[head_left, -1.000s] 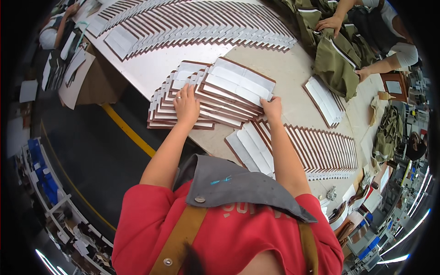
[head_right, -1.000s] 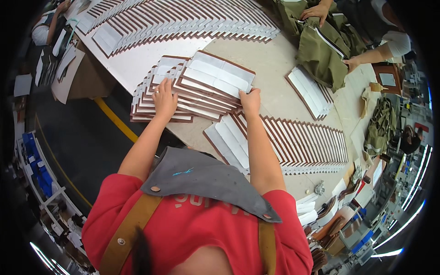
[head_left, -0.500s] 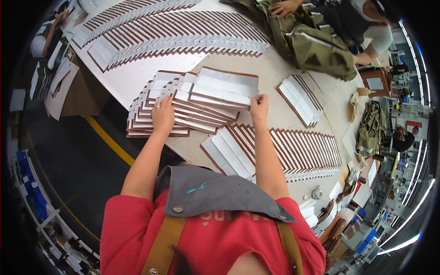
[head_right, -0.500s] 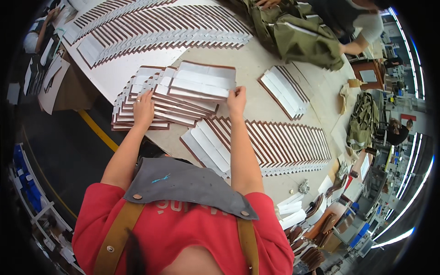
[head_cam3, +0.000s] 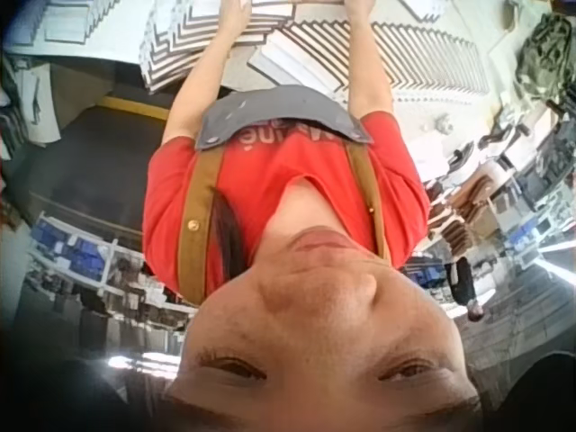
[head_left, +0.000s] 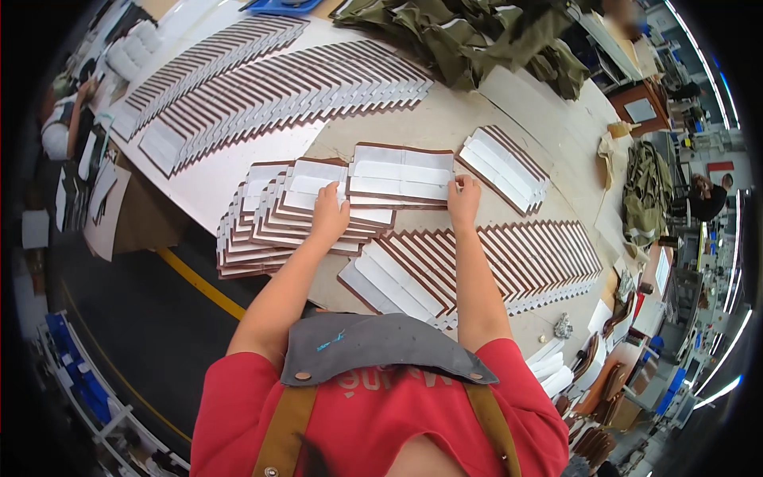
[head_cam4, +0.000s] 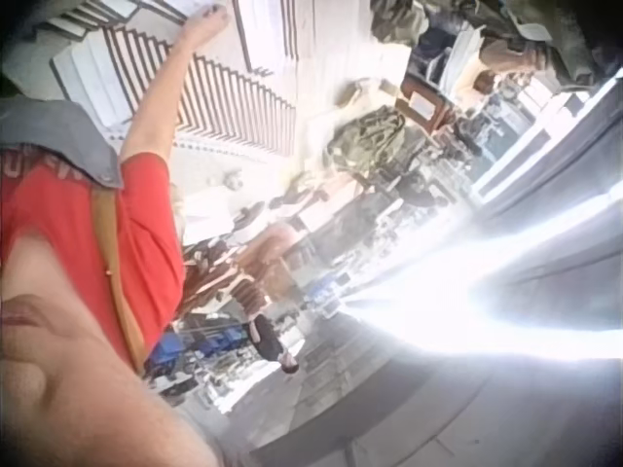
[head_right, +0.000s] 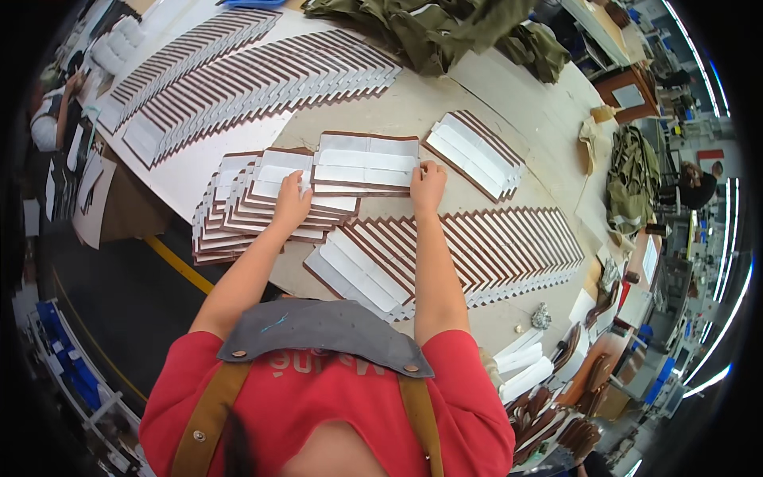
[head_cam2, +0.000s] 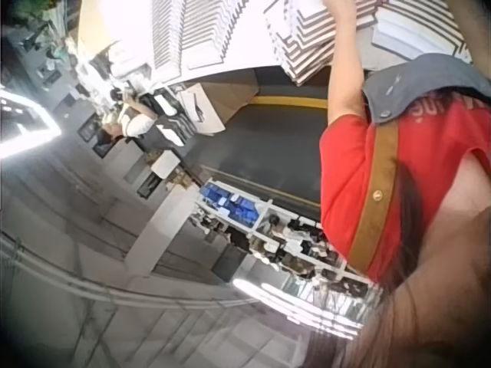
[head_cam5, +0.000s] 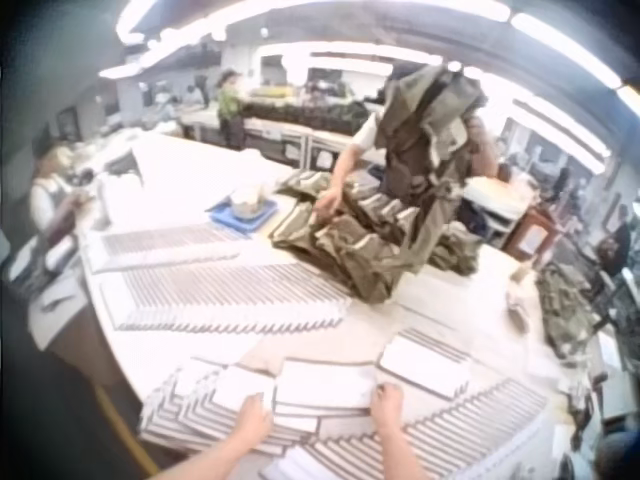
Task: The person applies glue to the edges of rectangular paper pieces using a yellow brush and then folds them into a specific shape. They repeat this process for multiple pieces, stacking the finished folded items on the table.
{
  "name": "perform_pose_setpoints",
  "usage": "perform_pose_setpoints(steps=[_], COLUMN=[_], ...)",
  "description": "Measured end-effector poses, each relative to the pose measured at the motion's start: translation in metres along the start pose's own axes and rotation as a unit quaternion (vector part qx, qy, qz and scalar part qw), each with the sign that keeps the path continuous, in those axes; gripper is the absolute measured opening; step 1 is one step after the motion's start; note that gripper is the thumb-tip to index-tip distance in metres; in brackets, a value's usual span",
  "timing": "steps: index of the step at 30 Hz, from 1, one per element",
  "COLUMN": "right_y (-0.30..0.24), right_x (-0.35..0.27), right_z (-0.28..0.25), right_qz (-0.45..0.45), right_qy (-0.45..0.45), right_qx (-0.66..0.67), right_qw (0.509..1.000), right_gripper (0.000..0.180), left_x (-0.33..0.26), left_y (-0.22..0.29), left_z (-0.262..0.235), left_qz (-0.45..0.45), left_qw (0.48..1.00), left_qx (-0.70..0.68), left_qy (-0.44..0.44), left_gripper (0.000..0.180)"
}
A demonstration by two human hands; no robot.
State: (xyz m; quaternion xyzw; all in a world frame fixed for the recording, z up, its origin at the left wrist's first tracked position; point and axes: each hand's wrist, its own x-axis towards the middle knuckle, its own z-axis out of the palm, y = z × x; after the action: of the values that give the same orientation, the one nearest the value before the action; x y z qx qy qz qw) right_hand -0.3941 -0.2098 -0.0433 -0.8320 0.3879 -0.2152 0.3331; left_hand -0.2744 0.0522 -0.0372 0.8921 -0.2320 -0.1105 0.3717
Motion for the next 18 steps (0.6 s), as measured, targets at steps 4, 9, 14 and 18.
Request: perform_pose_setpoints(steps=[4, 9, 14, 18], right_y=[0.010, 0.025, 0.048, 0.047], right_x=[0.006, 0.004, 0.005, 0.005], right_z=[0.003, 0.004, 0.002, -0.022], right_qz=[0.133, 0.255, 0.314, 0.338], right_qy=[-0.082, -0.080, -0.048, -0.024], right_qx=[0.079, 0.294, 0.394, 0.451], right_qw=[0.985, 0.918, 0.863, 0.826], right_gripper=[0.019, 0.023, 0.024, 0.021], left_x=[0.017, 0.024, 0.023, 0.024], left_y=[0.002, 0.006, 0.008, 0.002], left_z=[0.018, 0.022, 0.015, -0.017], left_qz=[-0.087, -0.164, -0.130, -0.120], left_qw=[0.994, 0.984, 0.991, 0.992], left_qx=[-0.056, -0.059, -0.016, -0.011], left_qy=[-0.018, -0.042, -0.028, -0.028], left_gripper=[0.050, 0.052, 0.044, 0.039])
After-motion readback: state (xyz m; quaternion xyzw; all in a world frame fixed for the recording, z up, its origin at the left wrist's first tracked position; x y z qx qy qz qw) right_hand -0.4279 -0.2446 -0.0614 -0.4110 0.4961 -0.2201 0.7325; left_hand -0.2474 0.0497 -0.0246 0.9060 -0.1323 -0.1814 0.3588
